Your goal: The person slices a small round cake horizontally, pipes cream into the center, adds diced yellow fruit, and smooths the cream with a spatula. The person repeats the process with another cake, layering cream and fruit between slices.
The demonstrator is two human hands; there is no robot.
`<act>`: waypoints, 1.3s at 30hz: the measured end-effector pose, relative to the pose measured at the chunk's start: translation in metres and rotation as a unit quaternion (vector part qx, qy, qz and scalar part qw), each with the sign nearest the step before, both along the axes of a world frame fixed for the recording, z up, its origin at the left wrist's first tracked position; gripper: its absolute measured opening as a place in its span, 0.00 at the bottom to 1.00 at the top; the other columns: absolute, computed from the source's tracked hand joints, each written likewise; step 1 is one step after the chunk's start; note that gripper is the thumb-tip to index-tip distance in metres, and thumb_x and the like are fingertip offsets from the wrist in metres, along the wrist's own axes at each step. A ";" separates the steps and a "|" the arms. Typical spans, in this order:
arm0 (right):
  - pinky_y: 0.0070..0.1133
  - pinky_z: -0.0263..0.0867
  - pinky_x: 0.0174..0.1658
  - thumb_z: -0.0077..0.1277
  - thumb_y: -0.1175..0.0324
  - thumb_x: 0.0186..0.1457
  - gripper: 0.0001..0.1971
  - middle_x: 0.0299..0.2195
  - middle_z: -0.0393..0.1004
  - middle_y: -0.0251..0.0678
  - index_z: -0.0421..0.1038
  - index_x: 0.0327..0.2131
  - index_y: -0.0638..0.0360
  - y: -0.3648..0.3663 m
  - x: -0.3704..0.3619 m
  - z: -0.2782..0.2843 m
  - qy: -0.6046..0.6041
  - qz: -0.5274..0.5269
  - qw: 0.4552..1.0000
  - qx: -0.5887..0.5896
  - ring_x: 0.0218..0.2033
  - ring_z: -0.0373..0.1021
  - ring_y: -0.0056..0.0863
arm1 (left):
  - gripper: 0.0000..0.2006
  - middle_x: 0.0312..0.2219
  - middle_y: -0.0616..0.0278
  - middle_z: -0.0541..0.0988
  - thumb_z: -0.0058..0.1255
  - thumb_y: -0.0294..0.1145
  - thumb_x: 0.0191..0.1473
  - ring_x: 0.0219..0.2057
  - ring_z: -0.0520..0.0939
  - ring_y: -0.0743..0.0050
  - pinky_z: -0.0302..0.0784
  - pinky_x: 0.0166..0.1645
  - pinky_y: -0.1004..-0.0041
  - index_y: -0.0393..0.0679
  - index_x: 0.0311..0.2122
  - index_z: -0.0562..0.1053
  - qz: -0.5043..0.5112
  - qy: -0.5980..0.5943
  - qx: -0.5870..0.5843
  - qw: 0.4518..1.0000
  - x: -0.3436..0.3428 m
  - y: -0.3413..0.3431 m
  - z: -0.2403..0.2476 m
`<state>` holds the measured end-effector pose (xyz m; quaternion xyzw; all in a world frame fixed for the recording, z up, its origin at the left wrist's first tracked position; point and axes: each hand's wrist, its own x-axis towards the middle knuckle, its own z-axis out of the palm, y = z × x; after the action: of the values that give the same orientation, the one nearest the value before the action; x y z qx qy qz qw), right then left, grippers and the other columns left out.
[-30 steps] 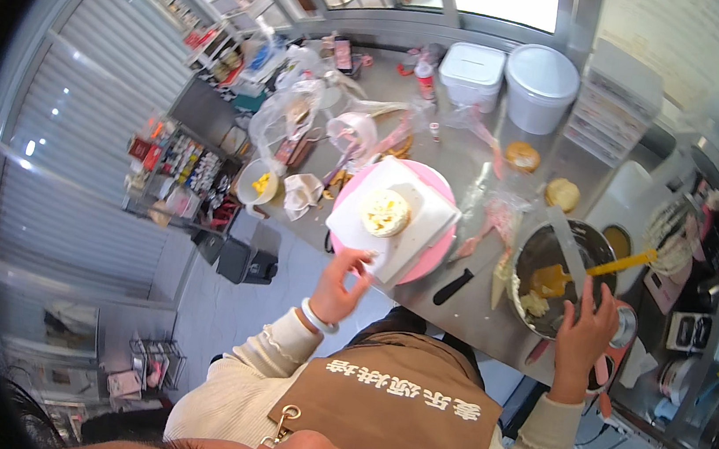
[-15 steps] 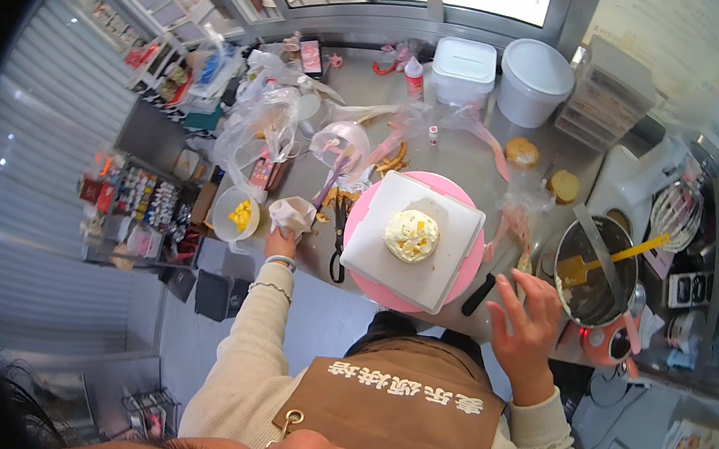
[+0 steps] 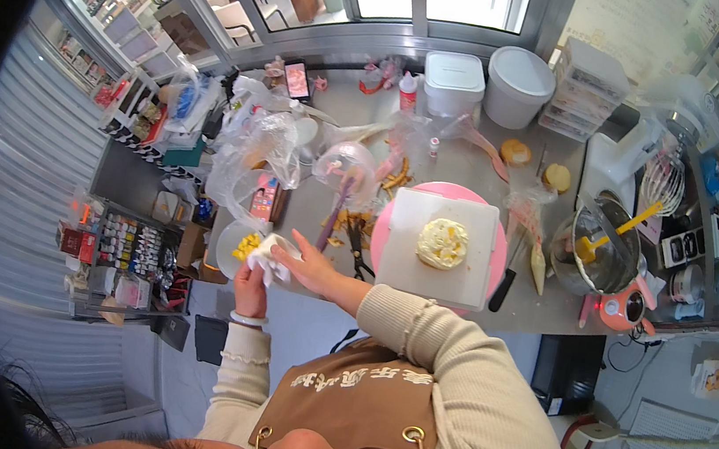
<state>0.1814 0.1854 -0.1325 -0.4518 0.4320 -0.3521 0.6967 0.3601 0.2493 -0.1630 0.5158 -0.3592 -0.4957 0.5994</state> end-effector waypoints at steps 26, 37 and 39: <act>0.33 0.73 0.48 0.61 0.62 0.58 0.21 0.49 0.77 0.46 0.73 0.52 0.60 -0.116 -0.206 0.129 0.254 -0.199 0.783 -0.532 0.45 0.77 0.43 | 0.11 0.31 0.51 0.80 0.63 0.32 0.54 0.31 0.79 0.55 0.75 0.39 0.64 0.34 0.36 0.78 0.019 -0.525 0.015 0.851 0.009 -0.058 -0.079; 0.41 0.58 0.66 0.59 0.56 0.59 0.30 0.65 0.60 0.55 0.64 0.61 0.58 -0.265 -0.502 -0.124 0.549 -0.591 0.585 0.089 0.65 0.59 0.53 | 0.28 0.39 0.46 0.73 0.66 0.29 0.45 0.40 0.77 0.41 0.73 0.50 0.56 0.39 0.50 0.63 0.091 -0.536 0.163 0.823 -0.028 -0.072 -0.106; 0.41 0.54 0.68 0.57 0.54 0.60 0.34 0.69 0.52 0.57 0.58 0.66 0.53 -0.272 -0.515 -0.146 0.540 -0.606 0.567 0.137 0.68 0.54 0.54 | 0.30 0.46 0.42 0.72 0.65 0.29 0.45 0.47 0.75 0.38 0.70 0.57 0.55 0.37 0.53 0.64 0.100 -0.500 0.158 0.846 -0.043 -0.065 -0.092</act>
<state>-0.3333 -0.0863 -0.2780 -0.0889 0.9437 -0.3186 0.0102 0.3170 0.1848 -0.2550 0.8146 -0.4732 -0.1584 0.2956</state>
